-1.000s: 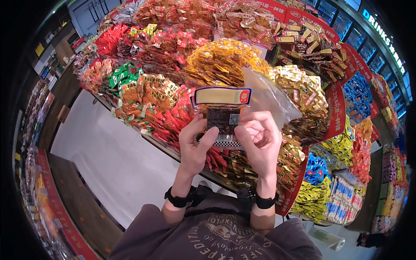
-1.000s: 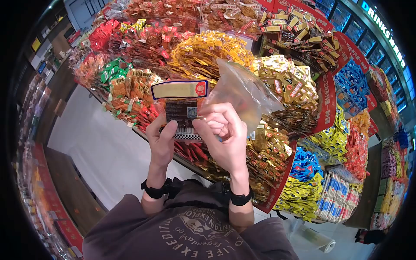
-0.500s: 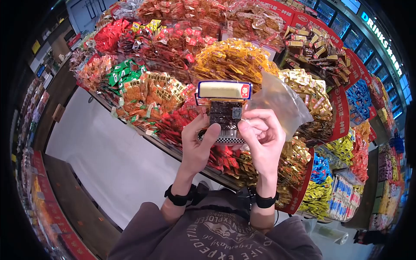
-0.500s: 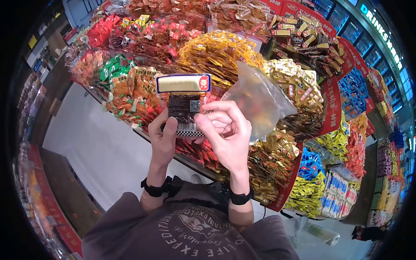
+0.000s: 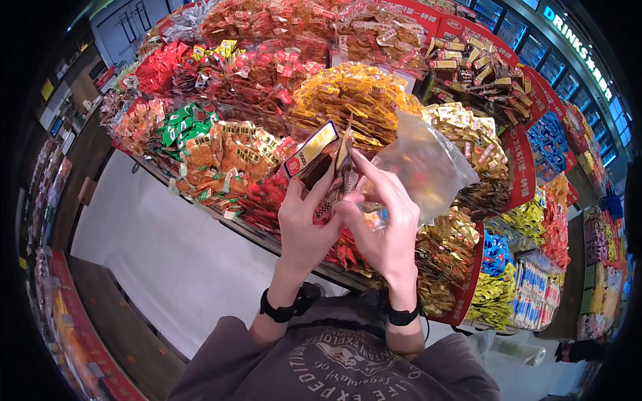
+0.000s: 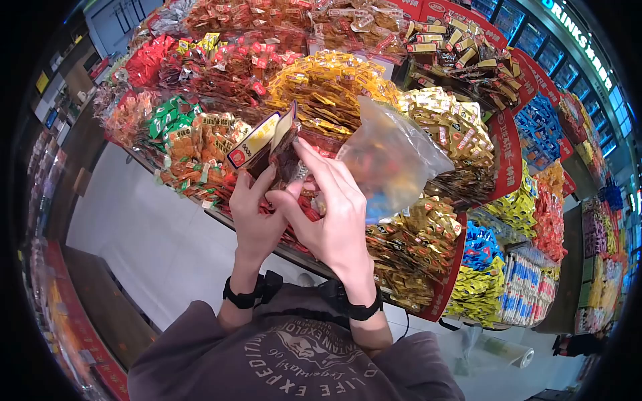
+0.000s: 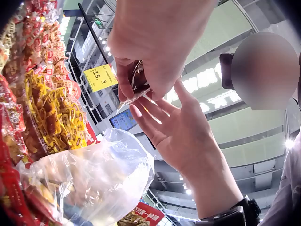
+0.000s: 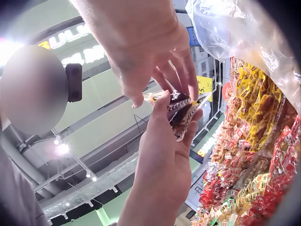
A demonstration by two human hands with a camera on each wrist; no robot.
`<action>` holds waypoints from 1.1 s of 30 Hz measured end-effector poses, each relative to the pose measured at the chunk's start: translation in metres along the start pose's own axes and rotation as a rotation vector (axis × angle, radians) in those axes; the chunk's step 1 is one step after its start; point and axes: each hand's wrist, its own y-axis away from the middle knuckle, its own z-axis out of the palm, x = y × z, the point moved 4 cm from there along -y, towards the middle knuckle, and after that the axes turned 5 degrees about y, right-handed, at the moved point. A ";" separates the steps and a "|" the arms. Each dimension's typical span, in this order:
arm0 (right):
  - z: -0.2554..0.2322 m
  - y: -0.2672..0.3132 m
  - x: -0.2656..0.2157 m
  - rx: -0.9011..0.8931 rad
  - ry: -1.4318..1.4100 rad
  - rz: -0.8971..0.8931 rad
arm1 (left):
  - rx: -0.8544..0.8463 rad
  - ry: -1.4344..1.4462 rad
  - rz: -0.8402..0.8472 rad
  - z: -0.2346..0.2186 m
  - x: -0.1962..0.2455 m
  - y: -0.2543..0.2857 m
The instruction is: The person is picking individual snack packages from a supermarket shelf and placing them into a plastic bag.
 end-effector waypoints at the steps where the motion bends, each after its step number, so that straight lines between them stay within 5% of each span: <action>1: 0.001 0.002 -0.003 0.006 0.004 0.001 | -0.004 0.004 0.004 0.001 0.000 0.000; 4: 0.001 0.005 0.008 0.063 -0.131 0.362 | -0.204 -0.031 0.149 0.005 0.013 -0.005; 9: -0.013 0.009 0.036 0.338 -0.228 0.257 | -0.100 0.185 0.017 0.001 -0.007 -0.006; 11: -0.020 0.009 0.038 0.342 -0.475 0.368 | -0.103 0.340 -0.297 0.005 -0.020 0.000; 20: -0.013 0.009 0.040 0.110 -0.634 0.454 | -0.076 0.621 -0.266 0.018 -0.023 0.010; 33: -0.009 0.002 0.036 0.152 -0.673 0.410 | -0.017 0.738 -0.382 0.011 -0.028 0.010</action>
